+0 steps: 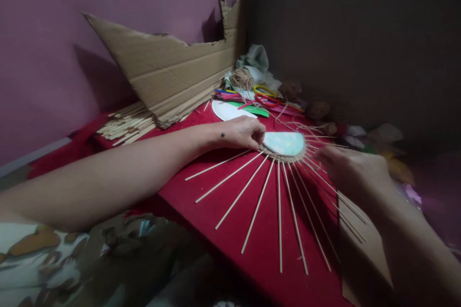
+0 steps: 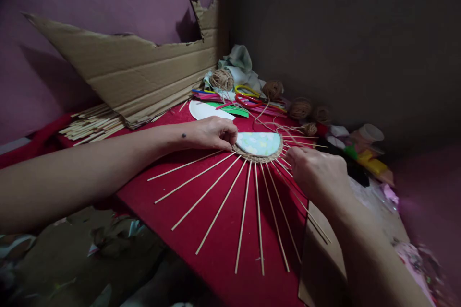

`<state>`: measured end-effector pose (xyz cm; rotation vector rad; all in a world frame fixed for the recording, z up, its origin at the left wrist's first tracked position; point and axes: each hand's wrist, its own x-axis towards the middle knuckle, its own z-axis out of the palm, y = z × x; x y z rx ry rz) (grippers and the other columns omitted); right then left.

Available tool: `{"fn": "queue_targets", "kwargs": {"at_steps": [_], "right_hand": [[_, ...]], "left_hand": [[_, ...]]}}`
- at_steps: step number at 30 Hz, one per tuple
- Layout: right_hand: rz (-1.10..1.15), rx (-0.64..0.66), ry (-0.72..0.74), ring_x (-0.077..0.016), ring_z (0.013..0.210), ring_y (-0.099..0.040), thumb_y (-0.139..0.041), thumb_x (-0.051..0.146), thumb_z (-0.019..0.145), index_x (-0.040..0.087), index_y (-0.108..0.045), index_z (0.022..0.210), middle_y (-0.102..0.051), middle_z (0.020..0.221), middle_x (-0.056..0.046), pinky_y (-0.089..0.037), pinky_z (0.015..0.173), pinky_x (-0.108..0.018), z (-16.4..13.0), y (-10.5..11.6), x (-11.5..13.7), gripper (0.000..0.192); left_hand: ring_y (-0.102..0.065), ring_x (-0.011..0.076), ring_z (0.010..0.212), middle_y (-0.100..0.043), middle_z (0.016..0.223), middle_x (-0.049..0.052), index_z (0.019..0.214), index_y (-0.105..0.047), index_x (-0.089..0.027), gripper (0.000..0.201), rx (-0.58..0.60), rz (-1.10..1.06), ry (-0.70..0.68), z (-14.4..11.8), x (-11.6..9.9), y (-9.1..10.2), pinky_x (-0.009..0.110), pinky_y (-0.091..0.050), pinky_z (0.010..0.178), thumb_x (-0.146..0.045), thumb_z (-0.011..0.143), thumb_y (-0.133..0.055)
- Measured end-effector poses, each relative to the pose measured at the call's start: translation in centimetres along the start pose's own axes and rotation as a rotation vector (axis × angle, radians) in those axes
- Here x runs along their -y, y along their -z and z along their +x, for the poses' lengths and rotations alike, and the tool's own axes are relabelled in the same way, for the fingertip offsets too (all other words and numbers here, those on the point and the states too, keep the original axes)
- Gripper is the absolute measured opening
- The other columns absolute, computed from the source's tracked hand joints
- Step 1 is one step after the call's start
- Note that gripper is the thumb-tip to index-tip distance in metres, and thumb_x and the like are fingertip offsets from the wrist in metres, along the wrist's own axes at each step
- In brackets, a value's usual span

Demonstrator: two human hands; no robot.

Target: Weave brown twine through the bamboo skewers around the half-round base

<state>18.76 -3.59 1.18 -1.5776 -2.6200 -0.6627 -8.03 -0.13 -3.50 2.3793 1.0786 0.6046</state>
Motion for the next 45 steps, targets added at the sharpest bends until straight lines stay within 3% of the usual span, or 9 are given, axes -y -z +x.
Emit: {"fn": "queue_targets", "kwargs": {"at_steps": [2, 5, 9, 13, 17, 27, 35, 38, 45], "right_hand": [[-0.102, 0.062, -0.095, -0.0207, 0.062, -0.058, -0.043, 0.03, 0.088, 0.019, -0.064, 0.082, -0.068, 0.073, -0.008, -0.022, 0.051, -0.028, 0.3, -0.1, -0.2, 0.024], [-0.144, 0.145, -0.065, -0.0218, 0.067, -0.058, -0.043, 0.02, 0.085, 0.018, -0.062, 0.08, -0.067, 0.076, -0.01, -0.027, 0.055, -0.03, 0.6, -0.2, 0.2, 0.02], [-0.114, 0.017, 0.051, -0.0261, 0.083, -0.055, -0.041, 0.007, 0.08, 0.012, -0.062, 0.09, -0.065, 0.093, -0.015, -0.033, 0.067, -0.035, 0.5, -0.4, 1.3, 0.024], [0.156, -0.131, 0.152, -0.0245, 0.088, -0.052, -0.042, 0.011, 0.084, 0.012, -0.062, 0.099, -0.064, 0.095, -0.012, -0.035, 0.074, -0.034, 0.4, -0.8, 3.6, 0.025], [0.193, -0.081, 0.236, -0.0227, 0.081, -0.05, -0.046, 0.021, 0.089, 0.015, -0.062, 0.085, -0.061, 0.085, -0.009, -0.033, 0.072, -0.033, 0.7, -1.4, 5.4, 0.018], [0.442, -0.033, 0.072, -0.0168, 0.074, -0.051, -0.045, 0.013, 0.088, 0.015, -0.059, 0.08, -0.06, 0.082, -0.007, -0.034, 0.065, -0.027, 0.5, -2.5, 5.2, 0.016], [0.466, -0.107, 0.057, -0.0175, 0.076, -0.051, -0.044, 0.012, 0.087, 0.014, -0.06, 0.077, -0.06, 0.08, -0.008, -0.036, 0.068, -0.027, 0.0, -3.2, 5.5, 0.018], [0.451, -0.109, 0.026, -0.0171, 0.074, -0.052, -0.044, 0.014, 0.088, 0.015, -0.061, 0.079, -0.06, 0.08, -0.008, -0.035, 0.065, -0.026, -0.1, -3.2, 5.6, 0.019], [0.462, -0.123, 0.024, -0.016, 0.073, -0.053, -0.043, 0.017, 0.089, 0.016, -0.061, 0.081, -0.062, 0.081, -0.006, -0.034, 0.064, -0.026, -0.2, -3.4, 5.5, 0.019]], "left_hand": [[-0.053, 0.012, 0.068, -0.061, 0.076, 0.003, 0.08, -0.066, -0.013, 0.012, 0.006, 0.005, 0.014, 0.0, -0.1, 0.1, 0.022, -0.036, 0.06, -0.017, 0.069, -0.064], [-0.052, 0.0109, 0.067, -0.06, 0.075, 0.002, 0.079, -0.065, -0.014, 0.01, 0.012, 0.004, 0.033, -0.1, -0.5, 0.3, 0.021, -0.035, 0.059, -0.015, 0.069, -0.064], [-0.052, 0.0099, 0.064, -0.059, 0.072, 0.0, 0.078, -0.065, -0.014, 0.009, 0.032, -0.032, 0.076, -0.1, -0.9, 0.5, 0.019, -0.035, 0.057, -0.014, 0.069, -0.064], [-0.052, 0.0099, 0.065, -0.059, 0.071, -0.001, 0.078, -0.064, -0.013, 0.009, 0.015, -0.048, 0.099, -0.2, -1.1, 0.6, 0.02, -0.036, 0.058, -0.014, 0.069, -0.064], [-0.052, 0.0111, 0.067, -0.059, 0.071, -0.001, 0.077, -0.064, -0.013, 0.01, 0.003, -0.047, 0.095, -0.2, -1.1, 0.5, 0.02, -0.037, 0.061, -0.02, 0.07, -0.065], [-0.055, 0.0129, 0.071, -0.061, 0.075, 0.001, 0.078, -0.066, -0.013, 0.016, 0.017, -0.019, 0.106, -0.3, -1.3, 0.9, 0.021, -0.04, 0.064, -0.028, 0.071, -0.064], [-0.058, 0.0129, 0.074, -0.066, 0.079, 0.002, 0.079, -0.067, -0.014, 0.014, -0.264, -0.03, 0.117, -1.1, -2.3, 1.3, 0.023, -0.043, 0.072, -0.023, 0.077, -0.057], [-0.059, 0.0133, 0.077, -0.067, 0.082, 0.003, 0.081, -0.067, -0.014, 0.013, -0.307, -0.009, 0.074, -1.2, -2.5, 1.2, 0.024, -0.044, 0.073, -0.021, 0.079, -0.056], [-0.057, 0.0145, 0.081, -0.063, 0.083, 0.006, 0.083, -0.066, -0.015, 0.016, -0.191, 0.092, -0.204, -1.2, -2.7, 0.2, 0.025, -0.045, 0.075, -0.02, 0.085, -0.051]]}}
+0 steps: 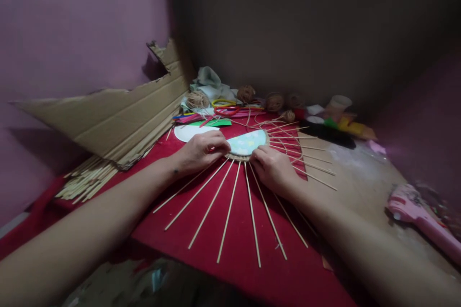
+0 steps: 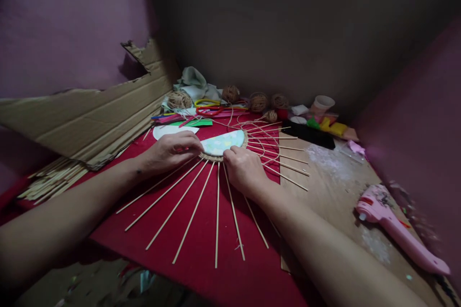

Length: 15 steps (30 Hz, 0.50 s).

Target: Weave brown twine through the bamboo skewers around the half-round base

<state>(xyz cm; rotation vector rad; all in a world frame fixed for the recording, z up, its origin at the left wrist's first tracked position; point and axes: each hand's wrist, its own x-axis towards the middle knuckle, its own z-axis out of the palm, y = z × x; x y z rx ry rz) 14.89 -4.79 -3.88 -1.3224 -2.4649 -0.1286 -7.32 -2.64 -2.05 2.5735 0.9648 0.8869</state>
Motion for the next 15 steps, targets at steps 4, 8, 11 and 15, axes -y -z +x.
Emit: {"fn": "queue_targets", "kwargs": {"at_steps": [4, 8, 11, 15], "right_hand": [[0.015, 0.006, 0.001, -0.0161, 0.073, -0.054, -0.042, 0.018, 0.09, 0.016, -0.061, 0.083, -0.062, 0.083, -0.007, -0.034, 0.064, -0.027, 0.1, 0.0, -0.1, 0.02], [0.012, 0.016, 0.002, -0.0162, 0.074, -0.055, -0.043, 0.016, 0.089, 0.016, -0.061, 0.083, -0.062, 0.084, -0.006, -0.033, 0.064, -0.027, 0.1, 0.1, -0.2, 0.019], [0.012, 0.011, -0.001, -0.0158, 0.073, -0.054, -0.043, 0.017, 0.089, 0.015, -0.061, 0.084, -0.062, 0.083, -0.006, -0.032, 0.062, -0.027, 0.1, 0.0, -0.2, 0.019], [0.007, 0.009, 0.003, -0.0157, 0.072, -0.054, -0.043, 0.016, 0.088, 0.016, -0.061, 0.083, -0.062, 0.083, -0.006, -0.031, 0.061, -0.027, 0.1, 0.0, -0.2, 0.019]], "left_hand": [[-0.055, 0.0146, 0.079, -0.06, 0.083, 0.007, 0.082, -0.065, -0.015, 0.018, 0.077, 0.038, -0.049, 0.2, -0.1, -0.8, 0.025, -0.044, 0.074, -0.022, 0.087, -0.049], [-0.054, 0.0151, 0.078, -0.058, 0.08, 0.006, 0.081, -0.066, -0.016, 0.016, 0.111, 0.07, -0.009, 0.3, -0.2, -1.4, 0.025, -0.043, 0.073, -0.022, 0.085, -0.052], [-0.055, 0.0152, 0.081, -0.06, 0.082, 0.005, 0.082, -0.067, -0.017, 0.016, 0.133, 0.044, 0.049, 0.5, -0.5, -1.1, 0.025, -0.043, 0.075, -0.022, 0.084, -0.053], [-0.059, 0.0145, 0.082, -0.067, 0.088, 0.003, 0.089, -0.068, -0.018, 0.02, 0.259, 0.036, 0.196, 1.6, -1.1, 0.6, 0.024, -0.042, 0.075, -0.021, 0.083, -0.05]]}}
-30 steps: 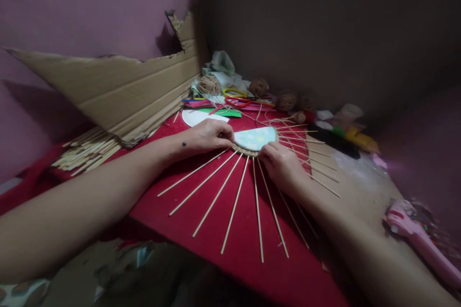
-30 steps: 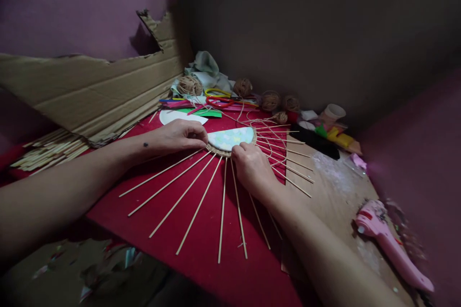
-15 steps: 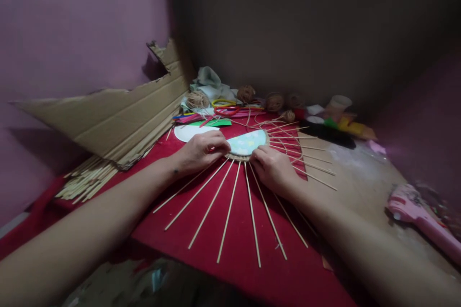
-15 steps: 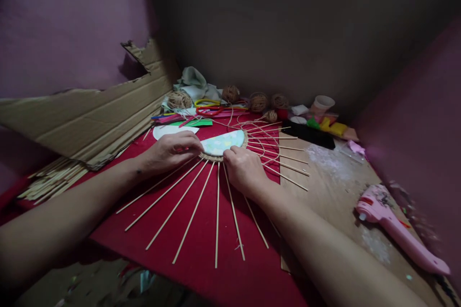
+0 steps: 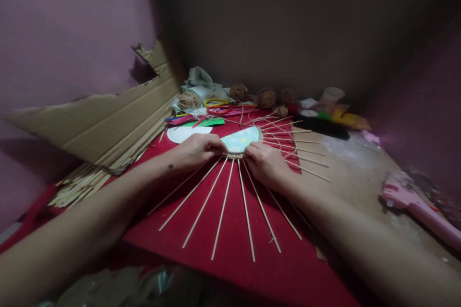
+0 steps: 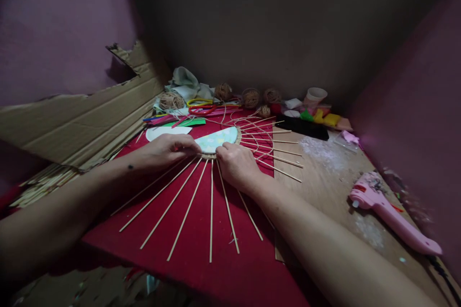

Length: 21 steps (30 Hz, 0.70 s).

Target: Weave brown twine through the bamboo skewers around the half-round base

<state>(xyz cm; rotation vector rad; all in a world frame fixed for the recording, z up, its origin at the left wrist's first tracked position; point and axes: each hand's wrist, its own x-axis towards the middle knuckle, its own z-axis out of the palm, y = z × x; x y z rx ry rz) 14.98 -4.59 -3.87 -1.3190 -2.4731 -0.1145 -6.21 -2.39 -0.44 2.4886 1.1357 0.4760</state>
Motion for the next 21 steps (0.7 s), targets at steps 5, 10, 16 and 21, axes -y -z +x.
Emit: {"fn": "queue_targets", "kwargs": {"at_steps": [5, 10, 16, 21], "right_hand": [[0.003, -0.021, 0.007, -0.0155, 0.073, -0.054, -0.043, 0.017, 0.089, 0.015, -0.061, 0.082, -0.062, 0.081, -0.006, -0.031, 0.062, -0.027, -0.2, 0.0, -0.1, 0.019], [0.022, -0.024, 0.0, -0.0149, 0.071, -0.054, -0.044, 0.019, 0.089, 0.016, -0.06, 0.082, -0.062, 0.081, -0.005, -0.031, 0.061, -0.026, -0.3, 0.0, -0.1, 0.018], [0.018, -0.032, 0.017, -0.0156, 0.071, -0.055, -0.045, 0.02, 0.088, 0.016, -0.061, 0.082, -0.062, 0.081, -0.006, -0.032, 0.061, -0.026, -0.4, -0.1, -0.3, 0.018], [0.056, -0.027, 0.04, -0.0159, 0.069, -0.054, -0.046, 0.019, 0.086, 0.014, -0.062, 0.078, -0.063, 0.08, -0.007, -0.034, 0.062, -0.027, -0.8, 0.9, 0.3, 0.019]], "left_hand": [[-0.058, 0.0132, 0.072, -0.068, 0.079, 0.001, 0.086, -0.07, -0.019, 0.018, 0.164, 0.137, 0.077, 1.5, -1.1, 2.0, 0.022, -0.038, 0.065, -0.018, 0.078, -0.053], [-0.057, 0.0132, 0.069, -0.065, 0.071, 0.0, 0.078, -0.069, -0.016, 0.013, 0.141, 0.059, 0.118, 2.1, -1.5, 0.3, 0.022, -0.037, 0.063, -0.025, 0.074, -0.061], [-0.055, 0.0131, 0.07, -0.063, 0.072, 0.001, 0.076, -0.068, -0.014, 0.01, 0.022, 0.077, 0.107, 1.7, -1.2, -1.5, 0.022, -0.036, 0.064, -0.02, 0.075, -0.06], [-0.056, 0.0127, 0.071, -0.064, 0.074, 0.001, 0.077, -0.068, -0.014, 0.009, 0.001, 0.048, 0.086, 1.7, -0.9, -1.7, 0.021, -0.039, 0.066, -0.013, 0.073, -0.059]]}}
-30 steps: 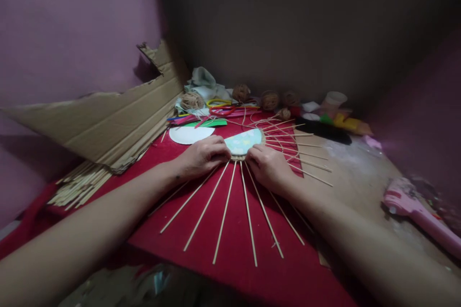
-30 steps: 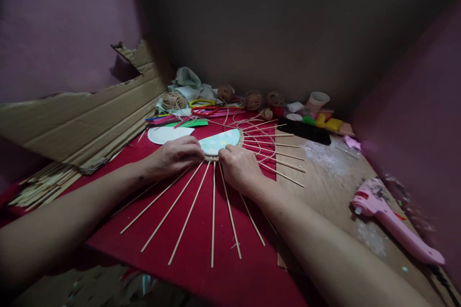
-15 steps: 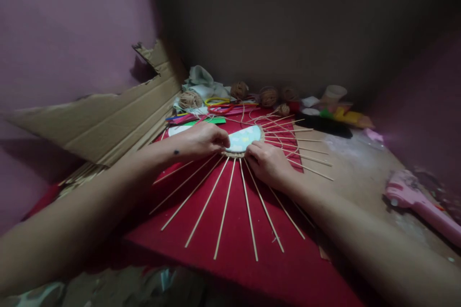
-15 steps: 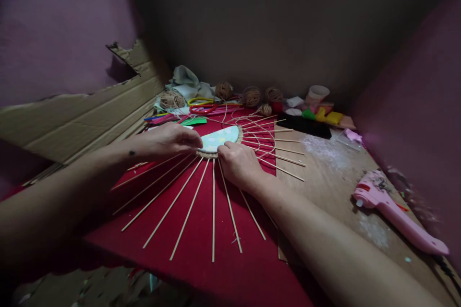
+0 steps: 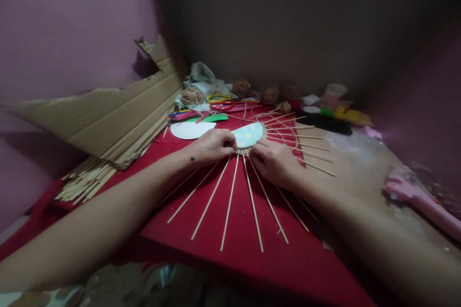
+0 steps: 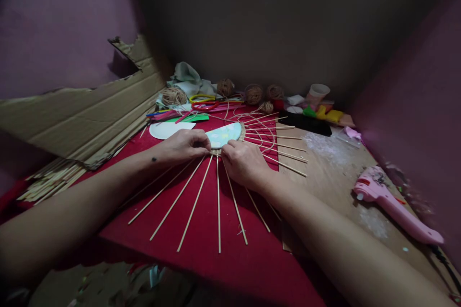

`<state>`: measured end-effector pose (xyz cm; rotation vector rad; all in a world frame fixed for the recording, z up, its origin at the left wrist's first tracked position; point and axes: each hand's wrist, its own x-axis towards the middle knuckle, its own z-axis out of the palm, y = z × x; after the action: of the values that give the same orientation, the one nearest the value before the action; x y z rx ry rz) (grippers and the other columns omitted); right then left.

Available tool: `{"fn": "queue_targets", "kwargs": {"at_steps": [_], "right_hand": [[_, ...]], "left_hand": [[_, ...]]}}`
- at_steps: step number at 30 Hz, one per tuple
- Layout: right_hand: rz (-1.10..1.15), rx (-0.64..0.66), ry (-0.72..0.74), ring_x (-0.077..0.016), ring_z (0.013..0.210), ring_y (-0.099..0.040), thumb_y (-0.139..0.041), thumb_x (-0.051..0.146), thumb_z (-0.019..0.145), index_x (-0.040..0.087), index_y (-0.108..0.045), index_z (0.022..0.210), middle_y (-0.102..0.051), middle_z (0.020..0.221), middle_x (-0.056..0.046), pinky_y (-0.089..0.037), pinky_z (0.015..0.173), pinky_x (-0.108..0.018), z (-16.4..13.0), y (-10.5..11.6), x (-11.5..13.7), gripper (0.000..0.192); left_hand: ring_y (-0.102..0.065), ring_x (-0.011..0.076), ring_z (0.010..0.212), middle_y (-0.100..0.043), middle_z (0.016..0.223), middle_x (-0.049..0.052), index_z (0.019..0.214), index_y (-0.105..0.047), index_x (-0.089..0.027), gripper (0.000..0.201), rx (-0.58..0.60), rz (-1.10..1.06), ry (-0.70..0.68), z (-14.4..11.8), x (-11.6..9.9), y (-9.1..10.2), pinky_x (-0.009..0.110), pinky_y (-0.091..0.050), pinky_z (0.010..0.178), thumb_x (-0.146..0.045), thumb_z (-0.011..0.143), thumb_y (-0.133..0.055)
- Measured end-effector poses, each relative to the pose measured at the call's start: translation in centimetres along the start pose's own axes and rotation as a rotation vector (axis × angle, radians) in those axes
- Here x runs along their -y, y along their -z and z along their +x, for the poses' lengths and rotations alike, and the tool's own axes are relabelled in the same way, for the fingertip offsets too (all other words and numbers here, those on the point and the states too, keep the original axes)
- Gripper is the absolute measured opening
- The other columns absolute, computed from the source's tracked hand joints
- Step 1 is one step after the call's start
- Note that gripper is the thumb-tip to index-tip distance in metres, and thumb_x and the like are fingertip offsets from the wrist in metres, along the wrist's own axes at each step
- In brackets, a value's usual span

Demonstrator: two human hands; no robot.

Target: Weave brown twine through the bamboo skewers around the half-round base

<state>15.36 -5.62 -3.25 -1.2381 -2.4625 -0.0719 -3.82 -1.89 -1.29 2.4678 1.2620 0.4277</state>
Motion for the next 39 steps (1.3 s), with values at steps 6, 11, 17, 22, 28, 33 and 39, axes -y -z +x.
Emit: {"fn": "queue_targets", "kwargs": {"at_steps": [6, 11, 17, 22, 28, 33, 39], "right_hand": [[0.316, 0.217, 0.003, -0.011, 0.061, -0.051, -0.055, 0.009, 0.077, 0.014, -0.065, 0.072, -0.063, 0.07, -0.003, -0.036, 0.06, -0.024, -1.7, 2.9, 3.8, 0.013], [0.377, 0.248, 0.131, -0.0121, 0.062, -0.05, -0.054, 0.012, 0.081, 0.013, -0.064, 0.07, -0.062, 0.069, -0.003, -0.036, 0.062, -0.027, -4.0, 2.7, 7.1, 0.015], [0.173, 0.051, 0.352, -0.0151, 0.056, -0.042, -0.047, 0.014, 0.084, 0.013, -0.06, 0.068, -0.057, 0.064, -0.005, -0.029, 0.055, -0.032, -6.0, 0.9, 9.6, 0.02], [0.11, 0.096, 0.408, -0.0171, 0.062, -0.043, -0.05, 0.019, 0.083, 0.016, -0.056, 0.074, -0.056, 0.07, -0.003, -0.029, 0.062, -0.035, -6.5, 1.1, 10.5, 0.011], [0.066, 0.195, 0.509, -0.0166, 0.059, -0.04, -0.049, 0.012, 0.081, 0.016, -0.055, 0.073, -0.054, 0.069, -0.003, -0.026, 0.058, -0.034, -6.5, 1.9, 10.6, 0.011], [0.044, 0.153, 0.49, -0.0163, 0.056, -0.039, -0.046, 0.01, 0.08, 0.016, -0.054, 0.068, -0.052, 0.065, -0.004, -0.025, 0.055, -0.033, -6.5, 1.7, 10.6, 0.015], [0.013, 0.05, 0.515, -0.0177, 0.053, -0.039, -0.043, 0.014, 0.077, 0.016, -0.054, 0.067, -0.05, 0.062, -0.005, -0.024, 0.054, -0.035, -7.1, 1.6, 11.4, 0.015]], "left_hand": [[-0.058, 0.0136, 0.073, -0.067, 0.076, 0.002, 0.077, -0.07, -0.013, 0.013, 0.003, -0.01, 0.01, 0.1, 0.1, 0.1, 0.021, -0.04, 0.067, -0.012, 0.069, -0.061], [-0.057, 0.0125, 0.068, -0.066, 0.071, 0.002, 0.076, -0.071, -0.01, 0.012, -0.016, -0.037, 0.005, 0.1, 0.0, 0.0, 0.021, -0.039, 0.063, -0.012, 0.068, -0.062], [-0.057, 0.0121, 0.066, -0.066, 0.071, 0.002, 0.075, -0.071, -0.011, 0.013, -0.031, -0.047, -0.026, 0.1, 0.3, -0.2, 0.021, -0.038, 0.062, -0.01, 0.067, -0.062], [-0.056, 0.0113, 0.065, -0.066, 0.07, 0.002, 0.076, -0.071, -0.011, 0.011, -0.019, -0.039, -0.053, 0.2, 0.3, -0.1, 0.021, -0.038, 0.061, -0.01, 0.068, -0.064], [-0.057, 0.0114, 0.067, -0.066, 0.072, 0.002, 0.077, -0.071, -0.011, 0.011, -0.008, -0.026, -0.023, 0.1, 0.0, 0.0, 0.02, -0.038, 0.062, -0.01, 0.069, -0.064], [-0.057, 0.0114, 0.068, -0.067, 0.073, 0.003, 0.077, -0.071, -0.012, 0.01, -0.003, -0.021, -0.027, 0.1, -0.1, 0.1, 0.021, -0.039, 0.063, -0.01, 0.069, -0.064], [-0.058, 0.0112, 0.067, -0.067, 0.072, 0.002, 0.077, -0.07, -0.012, 0.012, 0.006, -0.027, -0.024, 0.1, 0.1, 0.1, 0.021, -0.039, 0.062, -0.01, 0.069, -0.063]]}}
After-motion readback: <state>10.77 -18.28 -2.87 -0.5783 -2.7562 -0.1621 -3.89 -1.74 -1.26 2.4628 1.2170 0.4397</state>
